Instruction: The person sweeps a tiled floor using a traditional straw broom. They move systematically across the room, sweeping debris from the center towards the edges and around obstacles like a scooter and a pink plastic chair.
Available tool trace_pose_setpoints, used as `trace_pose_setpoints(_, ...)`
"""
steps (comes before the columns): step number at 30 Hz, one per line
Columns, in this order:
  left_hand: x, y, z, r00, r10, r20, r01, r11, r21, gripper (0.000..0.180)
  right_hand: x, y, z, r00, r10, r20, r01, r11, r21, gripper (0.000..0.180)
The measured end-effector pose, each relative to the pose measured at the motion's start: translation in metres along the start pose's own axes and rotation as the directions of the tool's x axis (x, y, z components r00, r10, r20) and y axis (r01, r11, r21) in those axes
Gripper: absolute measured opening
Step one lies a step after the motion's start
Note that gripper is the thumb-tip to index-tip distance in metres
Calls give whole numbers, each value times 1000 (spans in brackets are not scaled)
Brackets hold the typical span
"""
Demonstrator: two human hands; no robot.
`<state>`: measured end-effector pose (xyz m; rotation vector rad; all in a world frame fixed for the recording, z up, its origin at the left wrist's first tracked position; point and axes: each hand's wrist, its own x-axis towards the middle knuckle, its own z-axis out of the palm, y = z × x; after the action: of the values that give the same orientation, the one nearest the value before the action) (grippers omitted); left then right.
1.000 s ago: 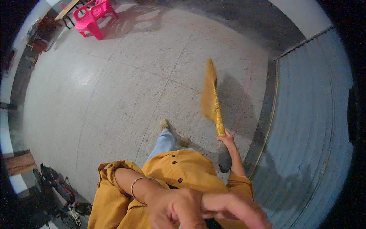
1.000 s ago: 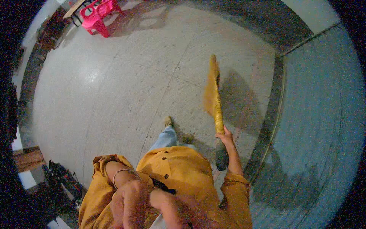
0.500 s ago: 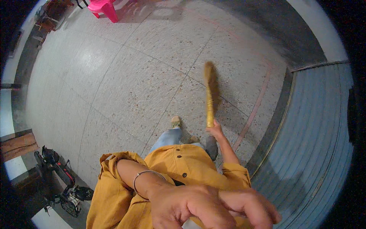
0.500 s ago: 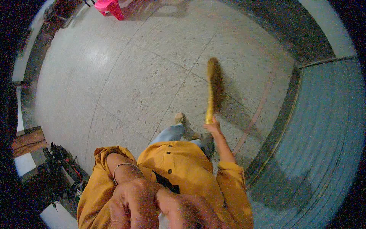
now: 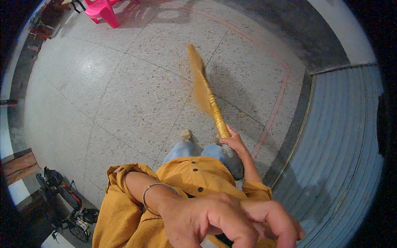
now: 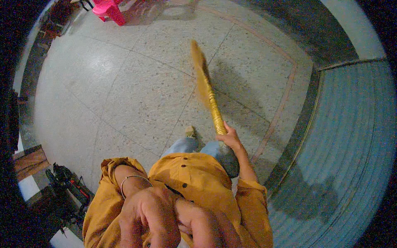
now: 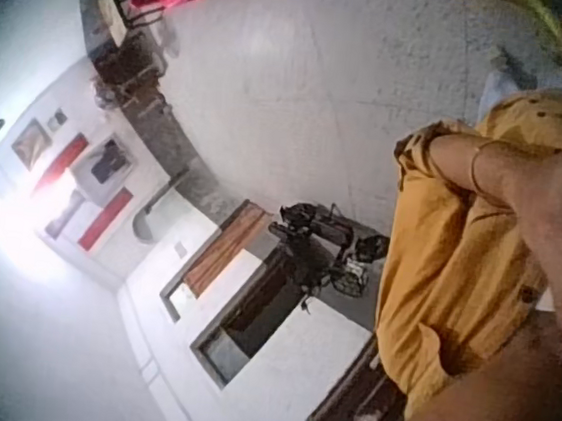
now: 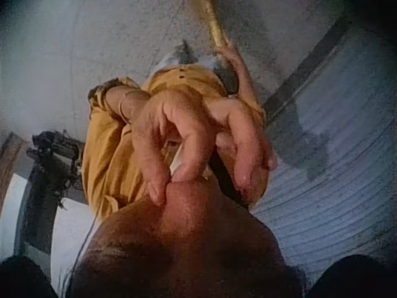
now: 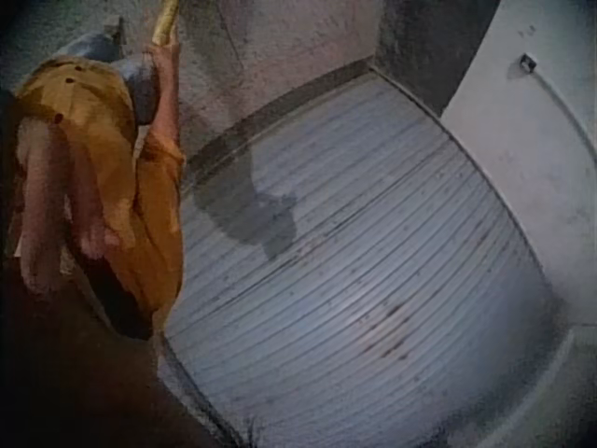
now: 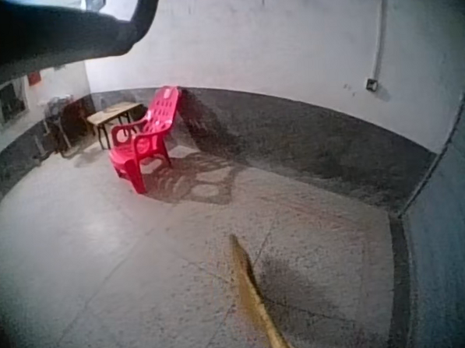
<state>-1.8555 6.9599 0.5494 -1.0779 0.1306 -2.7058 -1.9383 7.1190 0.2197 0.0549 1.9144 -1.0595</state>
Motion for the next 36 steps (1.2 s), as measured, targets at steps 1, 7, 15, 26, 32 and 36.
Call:
trace_pose_setpoints(1,0,-3,-2,1000,18,-2,-18,1000,0,22,-4,-4,-6,998,-52,-22,53,997,53,93)
trace_pose_setpoints(7,18,-34,-21,998,59,-22,-59,998,16,22,38,20,-36,997,81,-8,-80,993,92,92)
trace_pose_setpoints(15,65,-87,-89,960,-185,212,117,947,300,20,19,31,-142,984,3,179,-88,877,472,75)
trace_pose_setpoints(26,92,-205,-131,976,-3,219,-105,871,480,24,-6,202,-276,841,-248,-481,406,877,257,59)
trace_pose_setpoints(32,85,-235,-138,982,-184,-38,181,874,450,55,-30,188,-351,877,249,-411,34,821,571,65)
trace_pose_setpoints(36,91,-227,-152,918,-382,-111,375,736,564,81,5,220,-385,880,279,-383,-12,821,571,65)
